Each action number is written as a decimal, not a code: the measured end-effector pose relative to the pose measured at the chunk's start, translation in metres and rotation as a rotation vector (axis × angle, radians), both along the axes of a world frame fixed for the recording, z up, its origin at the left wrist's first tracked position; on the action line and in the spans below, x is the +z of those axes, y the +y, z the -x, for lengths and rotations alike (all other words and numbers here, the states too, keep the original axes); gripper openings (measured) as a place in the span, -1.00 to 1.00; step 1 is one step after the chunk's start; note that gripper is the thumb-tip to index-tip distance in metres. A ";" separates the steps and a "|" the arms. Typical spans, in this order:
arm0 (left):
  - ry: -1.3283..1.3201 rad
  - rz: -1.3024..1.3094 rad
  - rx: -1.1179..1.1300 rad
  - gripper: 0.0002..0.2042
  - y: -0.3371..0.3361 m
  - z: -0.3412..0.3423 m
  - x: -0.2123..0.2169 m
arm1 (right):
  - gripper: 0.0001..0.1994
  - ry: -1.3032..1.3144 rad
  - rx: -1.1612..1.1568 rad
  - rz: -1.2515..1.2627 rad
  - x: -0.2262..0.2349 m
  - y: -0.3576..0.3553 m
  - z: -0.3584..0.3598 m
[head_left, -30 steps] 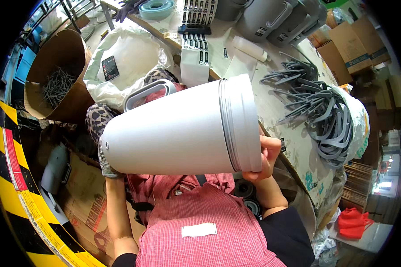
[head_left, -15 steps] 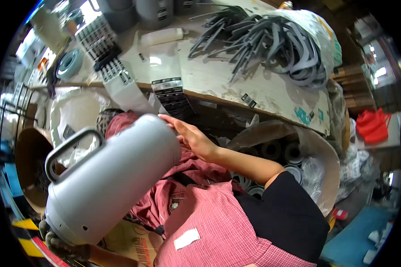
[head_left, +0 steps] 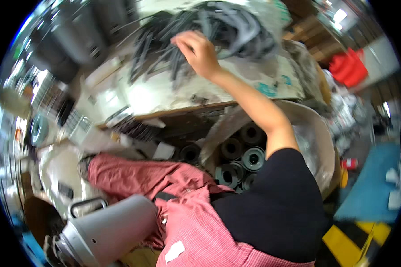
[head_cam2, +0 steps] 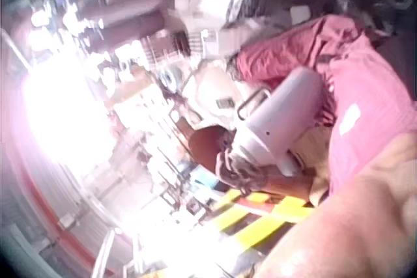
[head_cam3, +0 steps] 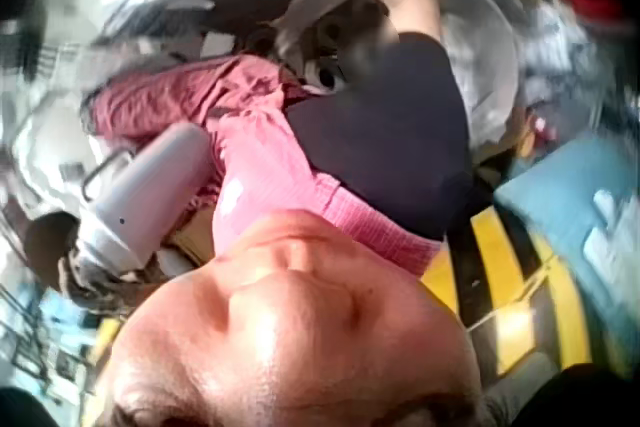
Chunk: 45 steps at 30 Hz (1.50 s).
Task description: The person assembles vacuum bottles by applying stickers to the outer casings, inserting internal components, and attaching handles and lid parts.
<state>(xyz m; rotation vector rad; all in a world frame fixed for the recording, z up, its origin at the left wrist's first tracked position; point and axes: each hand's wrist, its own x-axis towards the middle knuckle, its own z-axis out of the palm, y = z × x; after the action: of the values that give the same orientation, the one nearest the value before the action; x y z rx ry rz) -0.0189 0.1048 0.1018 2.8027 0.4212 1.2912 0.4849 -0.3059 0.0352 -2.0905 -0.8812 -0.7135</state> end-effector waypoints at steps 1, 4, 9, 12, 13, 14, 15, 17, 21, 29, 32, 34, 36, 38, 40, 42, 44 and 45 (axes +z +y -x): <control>-0.013 -0.031 -0.011 -0.40 -0.006 -0.012 -0.003 | -0.78 -0.283 -0.139 0.117 0.005 -0.021 -0.041; -0.050 -0.067 -0.054 -0.38 -0.025 -0.040 -0.012 | -0.69 -0.385 -0.263 0.534 0.004 -0.037 -0.111; -0.093 -0.037 -0.171 -0.36 -0.049 -0.078 -0.029 | -0.68 -0.305 -0.245 1.027 0.014 -0.065 -0.135; -0.107 -0.017 -0.211 -0.35 -0.060 -0.089 -0.035 | -0.73 -0.461 -0.086 0.864 0.029 -0.088 -0.155; -0.100 -0.007 -0.203 -0.34 -0.062 -0.085 -0.037 | -0.77 -0.597 0.025 0.656 0.032 -0.076 -0.156; -0.104 0.001 -0.202 -0.34 -0.064 -0.084 -0.040 | -0.81 -0.480 0.079 0.590 0.044 -0.078 -0.159; -0.098 0.011 -0.188 -0.33 -0.066 -0.079 -0.042 | -0.82 -0.543 -0.009 0.475 0.055 -0.069 -0.144; -0.106 0.025 -0.188 -0.32 -0.066 -0.076 -0.043 | -0.69 -0.511 -0.099 0.252 0.067 -0.068 -0.124; -0.119 0.057 -0.166 -0.31 -0.067 -0.066 -0.045 | -0.51 -0.149 0.034 -0.257 0.057 0.002 -0.043; -0.095 0.181 -0.071 -0.27 -0.097 0.006 -0.039 | -0.45 0.122 1.007 -0.600 -0.012 0.268 0.189; -0.137 0.257 -0.157 -0.26 -0.105 -0.002 -0.053 | -0.22 0.853 1.205 -0.355 -0.003 0.280 0.263; -0.161 0.294 -0.028 -0.23 -0.130 0.002 -0.051 | -0.24 1.075 1.190 -0.548 -0.018 0.278 0.284; -0.142 0.292 0.059 -0.18 -0.135 0.001 -0.046 | -0.27 1.355 1.269 -0.762 -0.010 0.272 0.293; -0.098 0.301 0.036 -0.16 -0.125 0.004 -0.054 | -0.31 1.526 1.709 -1.186 -0.037 0.268 0.286; -0.084 0.307 0.067 -0.15 -0.122 0.005 -0.049 | -0.22 1.538 1.148 -0.958 -0.020 0.268 0.304; -0.108 0.314 0.012 -0.16 -0.111 0.013 -0.055 | -0.27 1.340 1.236 -0.840 -0.015 0.266 0.300; -0.146 0.345 -0.034 -0.20 -0.100 0.024 -0.063 | -0.26 1.310 1.274 -0.839 -0.018 0.262 0.304; -0.146 0.347 -0.031 -0.20 -0.099 0.024 -0.063 | -0.26 1.269 1.309 -0.837 -0.022 0.260 0.304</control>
<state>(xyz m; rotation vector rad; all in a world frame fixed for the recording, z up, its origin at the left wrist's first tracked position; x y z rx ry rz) -0.0430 0.0054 0.0383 2.4054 0.5346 1.2647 0.1806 -0.0457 0.0137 -0.5682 -0.7169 0.7850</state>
